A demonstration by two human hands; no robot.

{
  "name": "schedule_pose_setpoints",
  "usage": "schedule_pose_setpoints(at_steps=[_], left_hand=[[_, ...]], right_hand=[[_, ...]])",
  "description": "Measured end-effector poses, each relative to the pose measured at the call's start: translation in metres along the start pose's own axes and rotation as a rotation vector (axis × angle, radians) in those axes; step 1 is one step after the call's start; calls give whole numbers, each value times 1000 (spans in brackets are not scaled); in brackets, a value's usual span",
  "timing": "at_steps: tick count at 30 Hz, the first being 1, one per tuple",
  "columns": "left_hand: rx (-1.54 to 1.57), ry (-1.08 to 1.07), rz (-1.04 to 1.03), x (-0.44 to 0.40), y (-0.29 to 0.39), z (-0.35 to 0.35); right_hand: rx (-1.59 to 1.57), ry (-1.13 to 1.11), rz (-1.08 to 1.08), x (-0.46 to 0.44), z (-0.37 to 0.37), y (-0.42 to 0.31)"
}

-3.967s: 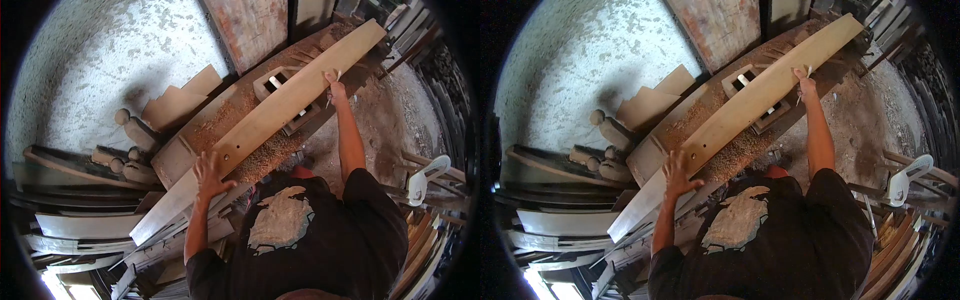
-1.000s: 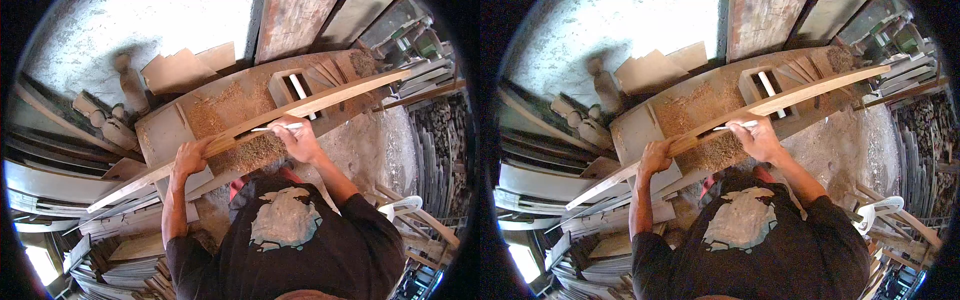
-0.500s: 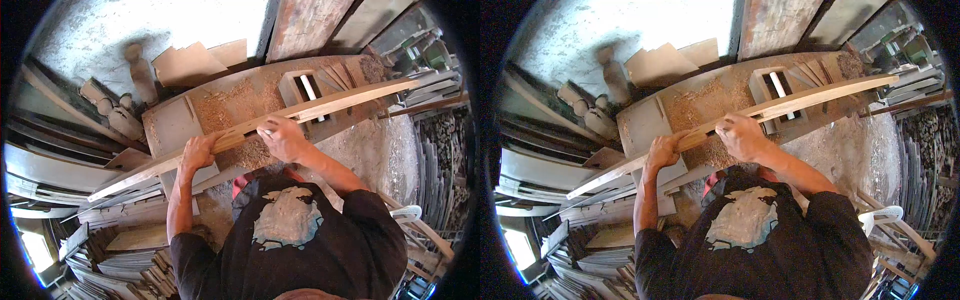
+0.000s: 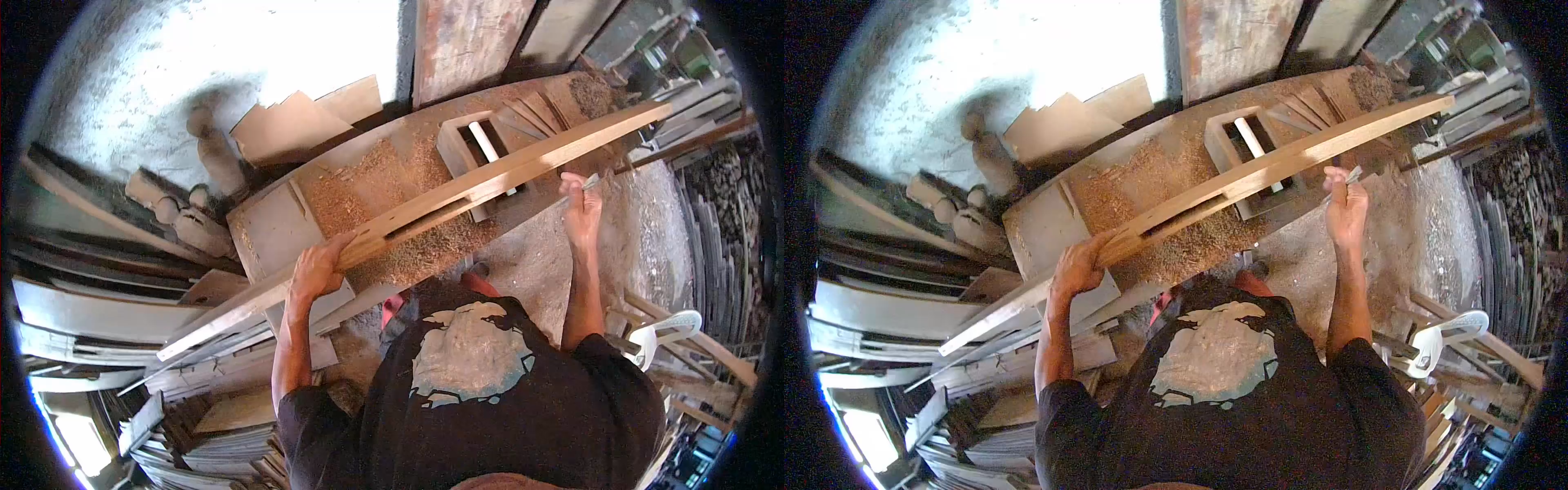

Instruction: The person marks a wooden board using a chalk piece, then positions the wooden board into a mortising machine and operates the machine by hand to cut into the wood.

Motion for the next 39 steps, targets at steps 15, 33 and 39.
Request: schedule_pose_setpoints(at_steps=[15,33,39], left_hand=[[-230,101,-136,14,20,-67],[-124,-21,85,-14,19,20],[-312,315,-19,-25,26,21]], right_hand=[[51,252,-642,-63,30,199],[-811,281,-686,-81,18,193],[-889,182,-710,-108,1,192]])
Point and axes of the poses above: each hand's wrist, its own x-axis away from the middle knuckle, its own z-axis out of the back of the hand, y = z × x, the point moved 8 cm from there along -x, towards the middle knuckle, and after that the axes turned 4 degrees about -x, right-handed, at the moved point
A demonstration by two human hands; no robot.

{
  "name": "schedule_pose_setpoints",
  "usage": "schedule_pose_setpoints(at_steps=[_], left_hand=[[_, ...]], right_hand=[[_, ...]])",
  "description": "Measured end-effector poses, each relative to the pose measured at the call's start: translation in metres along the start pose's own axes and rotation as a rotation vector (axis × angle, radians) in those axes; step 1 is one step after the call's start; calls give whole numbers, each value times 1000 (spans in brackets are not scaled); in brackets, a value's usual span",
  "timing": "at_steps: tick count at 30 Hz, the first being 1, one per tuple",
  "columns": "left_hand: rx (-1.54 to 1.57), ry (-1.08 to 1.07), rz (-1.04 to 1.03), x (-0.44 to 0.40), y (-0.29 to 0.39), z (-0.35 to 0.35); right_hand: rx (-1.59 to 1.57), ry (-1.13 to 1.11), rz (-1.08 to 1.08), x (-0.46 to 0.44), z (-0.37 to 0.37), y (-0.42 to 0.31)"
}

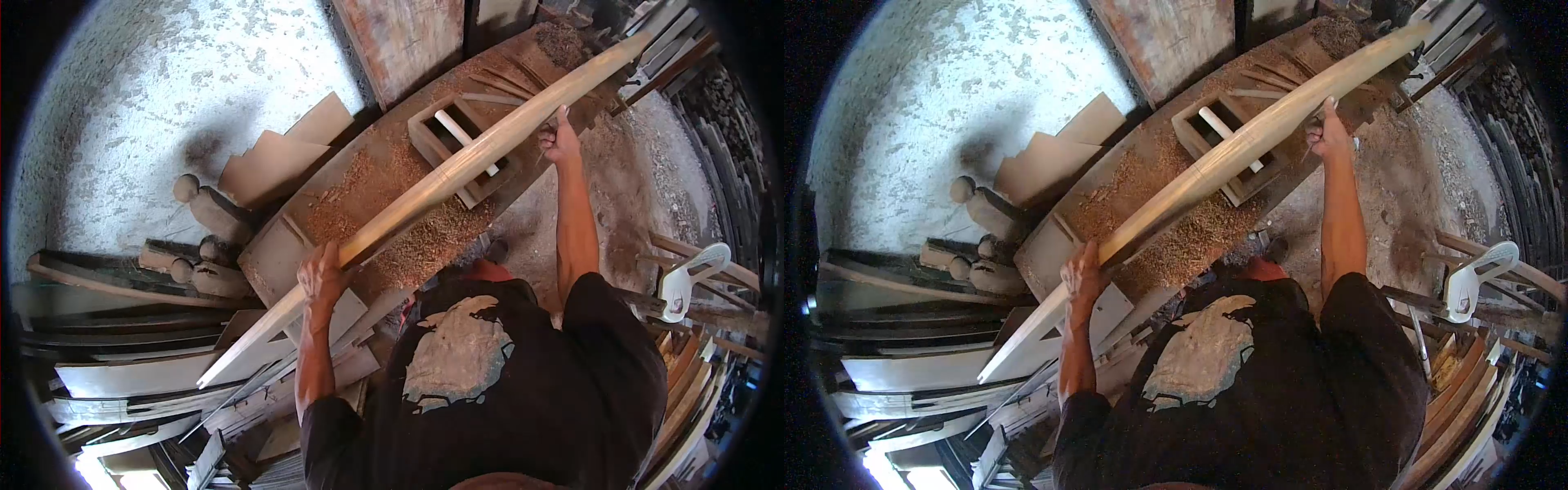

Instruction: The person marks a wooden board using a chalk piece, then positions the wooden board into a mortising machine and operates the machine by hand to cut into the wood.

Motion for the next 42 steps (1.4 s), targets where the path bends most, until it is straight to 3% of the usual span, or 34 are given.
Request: schedule_pose_setpoints(at_steps=[2,5,8,10,19,22,26,32,35,38,39,42], left_hand=[[42,28,10,3,-1,5],[72,41,1,1,-5,7],[30,111,4,12,0,9],[16,181,-46,12,6,12],[-55,57,-78,16,16,3],[-25,-19,-66,9,6,-6],[42,-311,53,-20,-18,-19],[404,-544,130,-19,-38,-55],[4,-271,43,-1,-39,-63],[103,-247,50,30,21,-27],[-28,-289,-6,41,44,-28],[-359,66,-119,42,30,-82]], right_hand=[[110,-10,78,-2,-7,-13],[11,-173,-51,-6,-19,-24],[-54,-205,26,19,-36,-28],[-37,-136,-13,9,-20,-11],[-11,-54,6,7,31,15],[-148,-132,-24,-3,20,15],[-91,-210,-8,-5,5,6],[303,63,58,-15,33,-5],[373,162,104,-11,40,-2],[375,165,81,-12,42,2],[363,149,65,-15,42,1],[377,191,69,-17,45,4]])
Point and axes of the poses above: each hand's wrist, its own x-axis away from the middle knuckle, its own z-axis out of the back of the hand, y = z × x, the point moved 8 cm from there along -x, towards the middle knuckle, and after that the axes turned 4 degrees about -x, right-handed, at the moved point
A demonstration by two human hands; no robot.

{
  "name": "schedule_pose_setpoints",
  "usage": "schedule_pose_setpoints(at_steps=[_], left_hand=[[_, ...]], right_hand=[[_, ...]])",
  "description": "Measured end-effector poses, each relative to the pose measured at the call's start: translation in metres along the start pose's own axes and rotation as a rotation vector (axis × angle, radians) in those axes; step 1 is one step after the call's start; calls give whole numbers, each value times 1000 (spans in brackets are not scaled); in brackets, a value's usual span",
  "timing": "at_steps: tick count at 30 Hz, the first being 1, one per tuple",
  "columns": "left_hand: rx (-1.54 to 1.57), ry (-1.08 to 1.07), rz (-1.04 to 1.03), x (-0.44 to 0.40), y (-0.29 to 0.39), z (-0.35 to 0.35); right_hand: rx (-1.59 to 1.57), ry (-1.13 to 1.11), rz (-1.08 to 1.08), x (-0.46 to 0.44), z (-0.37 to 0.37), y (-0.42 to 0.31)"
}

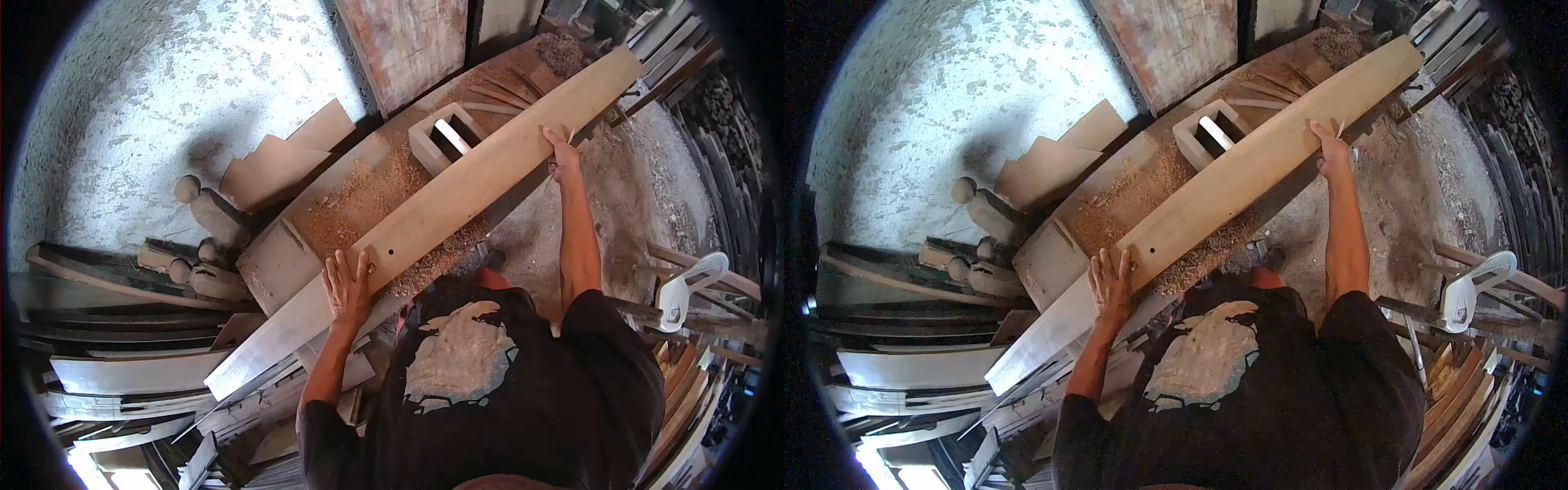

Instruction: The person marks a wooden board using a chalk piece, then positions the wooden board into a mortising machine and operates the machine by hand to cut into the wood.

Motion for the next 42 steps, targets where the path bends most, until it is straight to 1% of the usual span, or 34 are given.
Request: schedule_pose_setpoints(at_steps=[1,2,4,5,7,8,9,10,11,14,17,20,22,24,25,28,29,30,32,33,36,38,39,42], left_hand=[[117,55,45,0,0,0],[209,-48,27,10,-1,-10],[386,-242,-12,-1,-19,7],[509,-267,-25,-6,-27,26],[608,-335,-10,-11,-48,34],[655,-362,-4,-17,-56,39],[583,-427,17,-24,-62,44],[596,-437,24,-27,-65,46],[609,-449,28,-29,-69,45],[619,-432,12,-32,-70,49],[629,-384,0,-30,-72,44],[636,-385,5,-31,-76,38],[640,-387,4,-33,-78,37],[645,-373,-4,-34,-80,37],[648,-377,-3,-34,-80,37],[638,-397,10,-36,-79,39],[627,-416,21,-37,-79,42],[615,-433,32,-36,-80,42],[624,-355,24,-34,-82,31],[629,-320,16,-32,-82,29],[656,-355,30,-33,-81,36],[625,-327,22,-30,-79,28],[610,-312,21,-30,-79,30],[640,-321,46,-26,-77,34]], right_hand=[[-38,6,95,-4,2,-12],[-66,2,173,-4,4,-14],[-23,-5,214,6,-5,-20],[62,-4,180,31,-8,-45],[174,-44,165,69,-21,-81],[215,-78,239,73,-23,-90],[255,-112,318,74,-24,-100],[292,-143,397,84,-29,-112],[349,-109,455,97,-27,-118],[312,-204,672,189,-58,-145],[580,-186,1078,270,-88,-159],[432,-499,997,302,-114,-134],[468,-717,932,318,-135,-106],[485,-852,858,346,-162,-92],[515,-875,919,353,-172,-87],[844,-888,1054,364,-193,-68],[887,-878,1169,366,-201,-63],[905,-846,1227,364,-205,-56],[937,-780,1344,358,-213,-39],[1022,-801,1279,348,-220,-20],[1244,-931,1563,384,-244,12],[826,-1190,1262,407,-252,23],[689,-1254,1222,426,-256,24],[683,-1143,1210,421,-261,21]])
Point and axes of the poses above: each hand's wrist, its own x-axis away from the middle knuckle, its own z-axis out of the back of the hand, y = z × x, the point moved 8 cm from there along -x, towards the middle knuckle, and after that the axes turned 4 degrees about -x, right-handed, at the moved point
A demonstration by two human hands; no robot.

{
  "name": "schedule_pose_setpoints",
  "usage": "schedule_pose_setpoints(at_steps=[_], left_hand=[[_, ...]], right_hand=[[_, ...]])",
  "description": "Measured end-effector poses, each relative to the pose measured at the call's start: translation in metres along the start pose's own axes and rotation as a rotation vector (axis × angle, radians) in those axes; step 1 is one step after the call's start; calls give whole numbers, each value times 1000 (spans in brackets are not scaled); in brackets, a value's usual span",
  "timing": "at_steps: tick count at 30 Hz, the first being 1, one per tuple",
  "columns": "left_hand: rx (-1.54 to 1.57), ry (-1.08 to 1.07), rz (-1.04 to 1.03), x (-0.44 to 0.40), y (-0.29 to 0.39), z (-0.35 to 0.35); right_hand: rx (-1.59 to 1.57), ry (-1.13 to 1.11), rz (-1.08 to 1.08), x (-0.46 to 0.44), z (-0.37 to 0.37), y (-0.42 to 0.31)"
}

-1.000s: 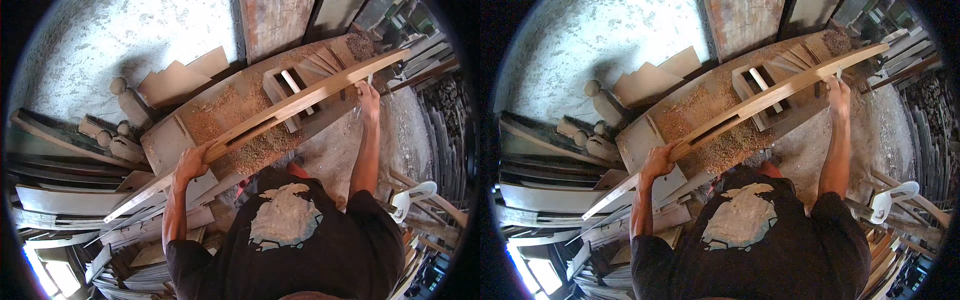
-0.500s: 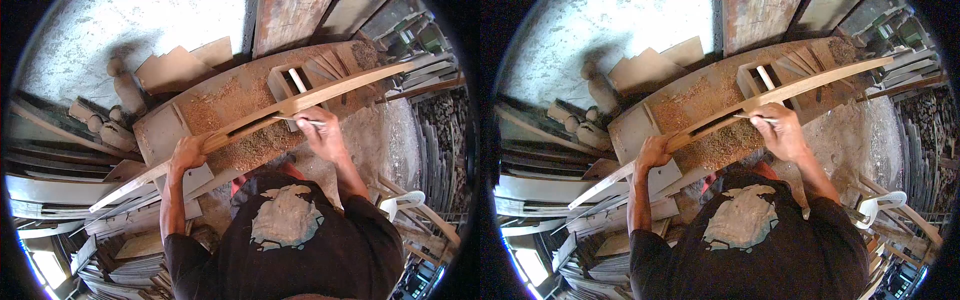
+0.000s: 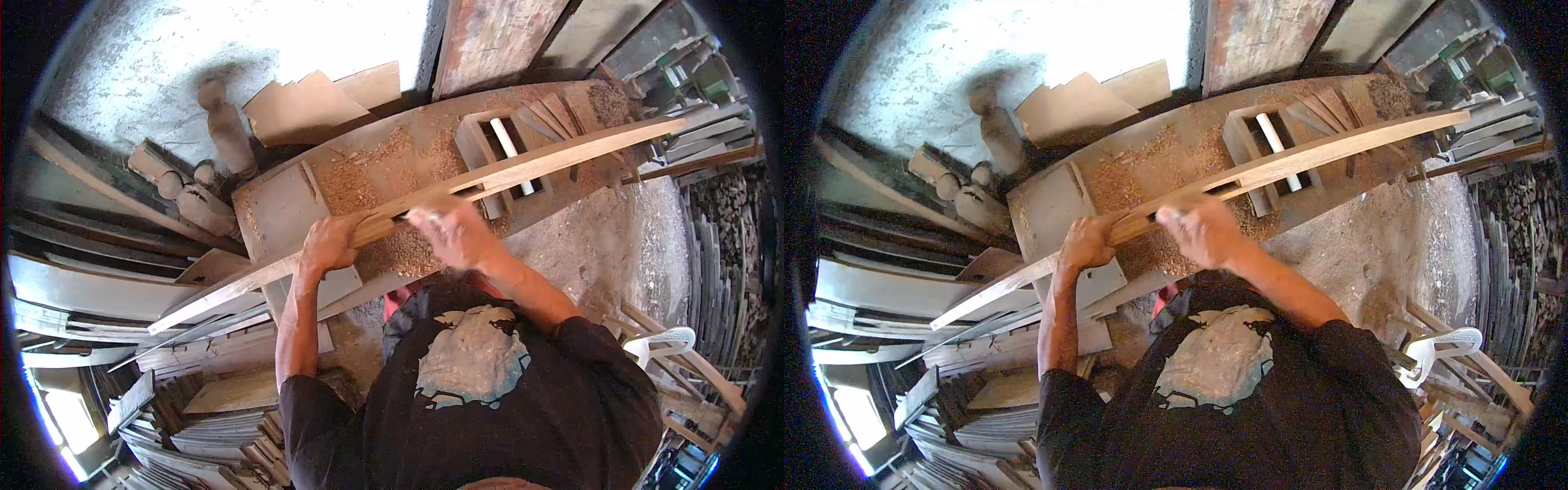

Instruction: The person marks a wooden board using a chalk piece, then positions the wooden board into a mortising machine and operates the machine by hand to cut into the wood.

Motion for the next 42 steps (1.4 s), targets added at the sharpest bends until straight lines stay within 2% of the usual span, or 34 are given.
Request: schedule_pose_setpoints(at_steps=[1,4,5,8,9,12,13,16,20,21,24,26,28,31,33,34,35,36,38,40,41,42], left_hand=[[0,-3,-1,1,0,-2],[0,28,-16,1,-2,-3],[1,51,-29,2,-3,-7],[5,53,-24,1,0,-5],[5,37,-14,2,1,-4],[8,44,-28,2,3,-1],[7,42,-40,3,4,0],[8,43,-60,4,4,-1],[9,42,-64,-2,0,0],[13,33,-62,-1,0,-1],[24,26,-38,2,4,-3],[-16,39,-25,5,4,-5],[-12,60,-16,7,3,-8],[21,74,-9,7,0,-12],[3,65,-3,5,0,-12],[7,78,-1,6,2,-8],[10,91,-9,7,7,-2],[10,106,-26,6,12,4],[26,51,-18,2,16,10],[8,14,-1,5,12,7],[-19,13,5,2,6,2],[-46,15,2,-3,5,0]], right_hand=[[197,-132,-175,8,-9,29],[321,-97,-167,15,18,38],[382,-64,-47,9,27,27],[-47,7,13,0,19,-3],[-116,-35,-17,-1,9,-7],[69,-87,-33,5,10,8],[25,-129,-48,8,18,9],[243,-61,-1,10,41,5],[-65,-176,-166,6,7,8],[-103,-235,-137,7,-11,12],[205,-295,-165,10,-7,31],[513,-318,-117,17,22,53],[510,-234,-169,26,51,44],[525,-145,-86,29,48,37],[653,-275,-28,33,7,36],[309,-258,12,19,-4,11],[142,-171,58,19,-20,-5],[19,-69,136,17,-21,-24],[-160,9,73,13,7,-19],[-696,58,-283,28,37,18],[-750,164,-420,39,58,29],[-725,283,-434,49,83,46]])
Point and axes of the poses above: each hand's wrist, its own x-axis away from the middle knuckle, its own z-axis out of the back of the hand, y = z × x, the point moved 8 cm from there along -x, towards the middle knuckle, and after that the axes turned 4 degrees about -x, right-handed, at the moved point
